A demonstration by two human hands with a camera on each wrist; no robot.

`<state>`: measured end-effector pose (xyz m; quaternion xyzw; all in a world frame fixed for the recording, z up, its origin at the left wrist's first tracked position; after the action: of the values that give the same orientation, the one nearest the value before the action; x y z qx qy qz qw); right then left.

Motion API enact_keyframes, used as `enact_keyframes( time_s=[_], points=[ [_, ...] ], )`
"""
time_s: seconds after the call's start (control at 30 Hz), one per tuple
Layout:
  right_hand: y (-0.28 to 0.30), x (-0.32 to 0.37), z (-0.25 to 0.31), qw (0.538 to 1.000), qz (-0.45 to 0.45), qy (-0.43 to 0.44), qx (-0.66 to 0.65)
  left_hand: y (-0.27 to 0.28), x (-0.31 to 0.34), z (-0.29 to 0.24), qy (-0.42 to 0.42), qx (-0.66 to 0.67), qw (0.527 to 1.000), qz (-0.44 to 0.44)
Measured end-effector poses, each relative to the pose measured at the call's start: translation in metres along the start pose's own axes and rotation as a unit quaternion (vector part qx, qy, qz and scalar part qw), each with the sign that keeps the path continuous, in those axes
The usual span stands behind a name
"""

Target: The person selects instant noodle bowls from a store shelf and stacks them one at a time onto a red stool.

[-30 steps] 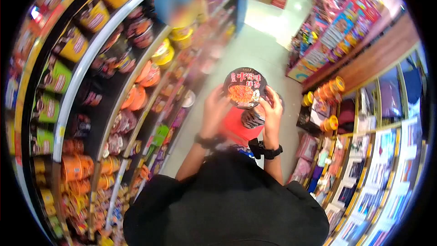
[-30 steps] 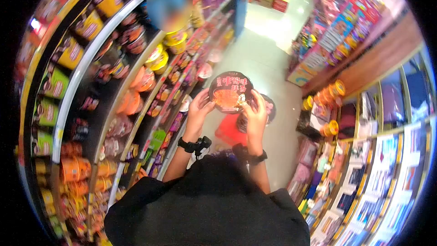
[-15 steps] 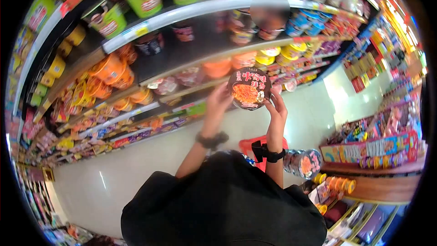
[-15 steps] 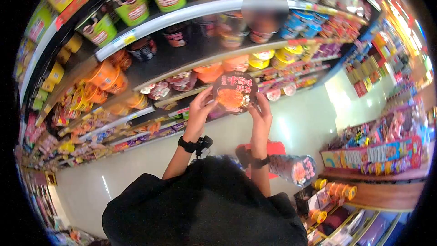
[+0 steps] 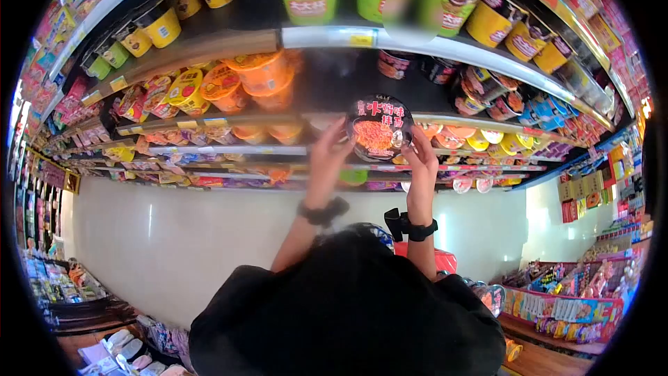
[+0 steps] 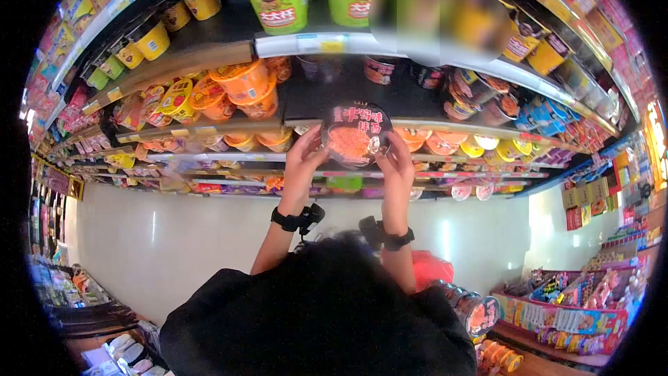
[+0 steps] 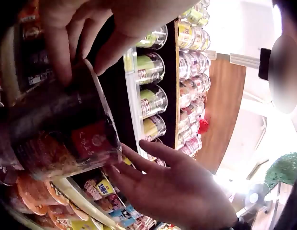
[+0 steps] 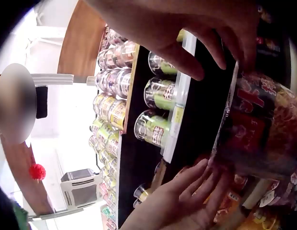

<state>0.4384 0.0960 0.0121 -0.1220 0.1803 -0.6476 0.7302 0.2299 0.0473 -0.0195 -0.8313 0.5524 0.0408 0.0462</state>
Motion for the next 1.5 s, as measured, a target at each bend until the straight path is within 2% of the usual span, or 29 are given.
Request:
enact_keyframes(
  time_s=[0.07, 0.13, 0.2, 0.3, 0.43, 0.67, 0.8, 1.27, 1.5],
  points=[
    [-0.016, -0.009, -0.009, 0.999, 0.028, 0.015, 0.014, 0.014, -0.004, -0.013, -0.02, 0.01, 1.0, -0.018],
    [-0.033, -0.015, -0.009, 0.999, 0.034, 0.012, 0.019, 0.026, -0.007, -0.019, 0.01, 0.051, 0.998, -0.02],
    [-0.046, -0.022, -0.012, 0.998, 0.043, 0.028, 0.024, 0.037, -0.016, -0.018, -0.035, 0.033, 0.998, -0.038],
    [-0.061, -0.033, -0.019, 0.998, 0.053, 0.016, 0.033, 0.052, -0.025, -0.012, -0.003, 0.033, 0.998, -0.062],
    [-0.08, -0.048, -0.025, 0.997, 0.071, 0.015, 0.04, 0.065, -0.041, -0.006, -0.007, 0.039, 0.997, -0.071],
    [-0.084, -0.085, -0.049, 0.997, 0.071, -0.018, -0.009, 0.067, -0.071, -0.008, -0.011, 0.04, 0.996, -0.083],
    [-0.086, -0.104, -0.053, 0.997, 0.074, -0.007, -0.013, 0.067, -0.087, -0.004, -0.023, 0.028, 0.994, -0.1],
    [-0.095, -0.134, -0.065, 0.997, 0.074, 0.004, -0.028, 0.074, -0.114, 0.001, 0.023, 0.019, 0.993, -0.113],
    [-0.095, -0.138, -0.066, 0.996, 0.075, 0.016, 0.04, 0.081, -0.121, 0.006, 0.019, 0.001, 0.995, -0.102]
  ],
)
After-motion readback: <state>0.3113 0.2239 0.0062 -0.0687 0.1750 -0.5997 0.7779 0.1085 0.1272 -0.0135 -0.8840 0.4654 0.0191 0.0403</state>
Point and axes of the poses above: each hand's wrist, its own x-axis away from the middle knuckle, its own y-axis out of the back of the hand, z = x × y, the point moved 8 cm from there along -x, towards the middle knuckle, and after that the axes turned 11 degrees about -x, right-handed, at the moved point
